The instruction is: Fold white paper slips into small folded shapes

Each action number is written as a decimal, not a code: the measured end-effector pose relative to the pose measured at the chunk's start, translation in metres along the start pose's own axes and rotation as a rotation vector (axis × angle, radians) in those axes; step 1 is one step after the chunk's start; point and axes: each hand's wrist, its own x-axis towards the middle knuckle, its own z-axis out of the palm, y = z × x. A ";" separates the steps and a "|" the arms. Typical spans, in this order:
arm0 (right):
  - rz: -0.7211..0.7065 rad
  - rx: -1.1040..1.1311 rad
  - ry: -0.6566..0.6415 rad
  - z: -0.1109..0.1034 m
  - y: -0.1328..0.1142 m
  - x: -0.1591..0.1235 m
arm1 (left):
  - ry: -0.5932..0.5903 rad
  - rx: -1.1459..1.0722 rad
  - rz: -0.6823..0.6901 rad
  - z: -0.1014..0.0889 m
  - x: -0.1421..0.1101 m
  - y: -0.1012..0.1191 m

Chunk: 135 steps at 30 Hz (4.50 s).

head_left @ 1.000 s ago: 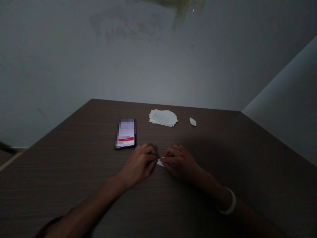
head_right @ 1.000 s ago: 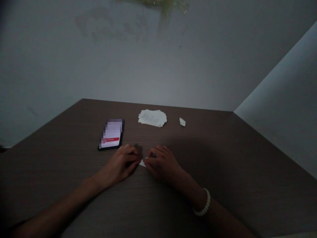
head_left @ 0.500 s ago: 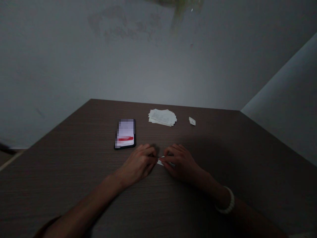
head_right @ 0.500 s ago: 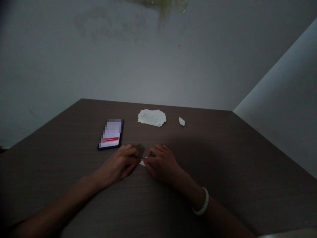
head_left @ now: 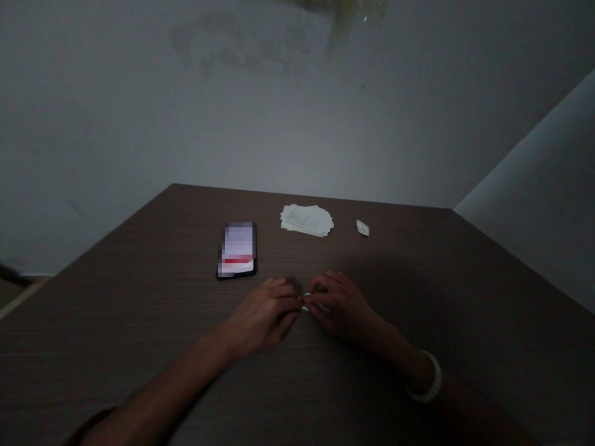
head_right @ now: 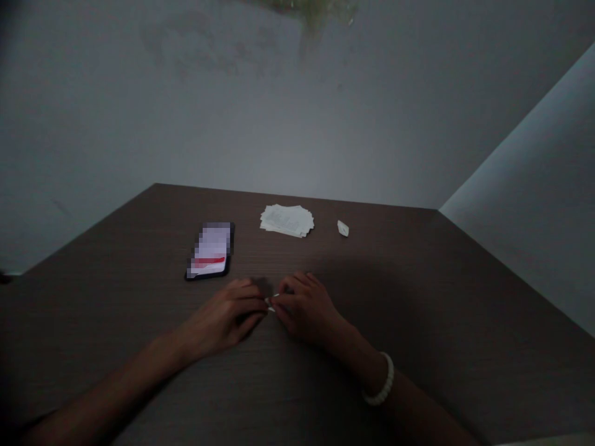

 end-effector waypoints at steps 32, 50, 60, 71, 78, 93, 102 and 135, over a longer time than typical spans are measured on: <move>-0.014 -0.017 -0.028 0.000 -0.002 0.001 | -0.103 0.082 0.023 -0.012 -0.002 -0.011; -0.055 -0.020 -0.045 0.000 -0.003 0.000 | -0.121 0.096 0.021 -0.014 -0.002 -0.016; -0.025 -0.017 -0.038 0.000 -0.004 0.001 | -0.155 0.196 0.032 -0.013 -0.002 -0.011; -0.055 -0.063 -0.074 -0.005 -0.006 0.002 | -0.174 0.224 0.019 -0.017 -0.001 -0.006; -0.098 -0.076 -0.096 -0.002 -0.005 0.003 | -0.142 0.211 0.021 -0.015 -0.002 -0.008; -0.022 0.105 -0.013 -0.001 0.006 -0.003 | -0.133 0.223 0.035 -0.015 -0.004 -0.009; -0.092 0.174 -0.073 -0.014 0.007 -0.004 | -0.042 0.267 0.049 -0.013 -0.003 -0.009; -0.123 -0.135 -0.113 -0.019 0.008 -0.005 | -0.085 0.037 -0.016 -0.011 -0.003 -0.016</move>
